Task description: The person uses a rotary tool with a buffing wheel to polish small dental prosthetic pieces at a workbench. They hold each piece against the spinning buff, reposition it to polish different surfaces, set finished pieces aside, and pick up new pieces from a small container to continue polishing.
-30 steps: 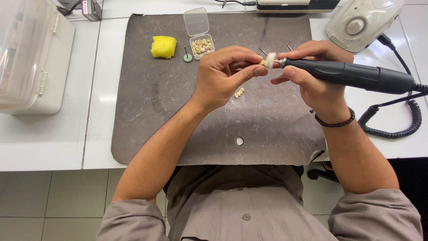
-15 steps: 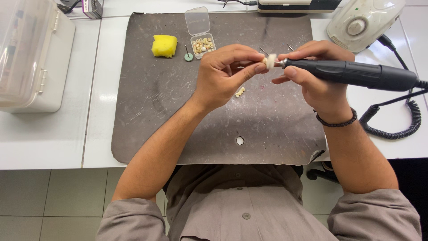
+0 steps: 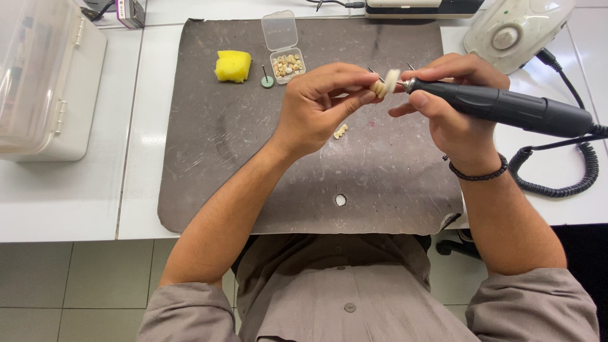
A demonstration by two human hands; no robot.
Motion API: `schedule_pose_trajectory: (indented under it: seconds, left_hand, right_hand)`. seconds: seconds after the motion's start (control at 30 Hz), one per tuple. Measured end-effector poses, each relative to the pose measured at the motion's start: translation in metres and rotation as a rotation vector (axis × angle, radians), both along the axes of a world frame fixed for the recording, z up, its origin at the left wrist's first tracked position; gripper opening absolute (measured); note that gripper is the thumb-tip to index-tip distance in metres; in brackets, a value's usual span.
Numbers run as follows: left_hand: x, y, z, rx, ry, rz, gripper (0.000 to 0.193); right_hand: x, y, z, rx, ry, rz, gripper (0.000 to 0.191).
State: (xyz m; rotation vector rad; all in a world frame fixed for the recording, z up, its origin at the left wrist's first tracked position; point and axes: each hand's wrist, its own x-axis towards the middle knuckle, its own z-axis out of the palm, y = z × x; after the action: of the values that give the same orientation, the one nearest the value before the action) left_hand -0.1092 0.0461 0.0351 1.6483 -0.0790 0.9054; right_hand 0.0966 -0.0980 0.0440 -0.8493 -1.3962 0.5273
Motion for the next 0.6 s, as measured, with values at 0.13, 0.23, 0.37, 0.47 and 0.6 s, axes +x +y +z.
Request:
schedule_pose_trajectory:
  seconds: [0.13, 0.23, 0.37, 0.47, 0.6]
  left_hand:
    - [0.0009, 0.0008, -0.0015, 0.000, 0.004, 0.010, 0.020]
    - [-0.0001, 0.0002, -0.0020, -0.031, -0.011, -0.005, 0.019]
    - [-0.0003, -0.0002, -0.0009, -0.019, -0.014, 0.000, 0.018]
    - [-0.0006, 0.0000, 0.0002, -0.022, -0.006, 0.011, 0.018]
    - [-0.0008, 0.0002, 0.0010, -0.050, -0.014, -0.011, 0.017]
  right_hand:
    - [-0.0023, 0.0007, 0.0005, 0.036, -0.166, -0.082, 0.016]
    - [-0.0039, 0.0000, 0.0016, 0.038, -0.194, -0.096, 0.016]
    - [-0.0039, -0.0006, 0.0037, 0.029, -0.224, -0.110, 0.018]
    - [-0.0048, 0.0000, 0.0024, 0.037, -0.240, -0.116, 0.017]
    - [-0.0015, 0.0009, 0.0023, 0.036, -0.163, -0.054, 0.019]
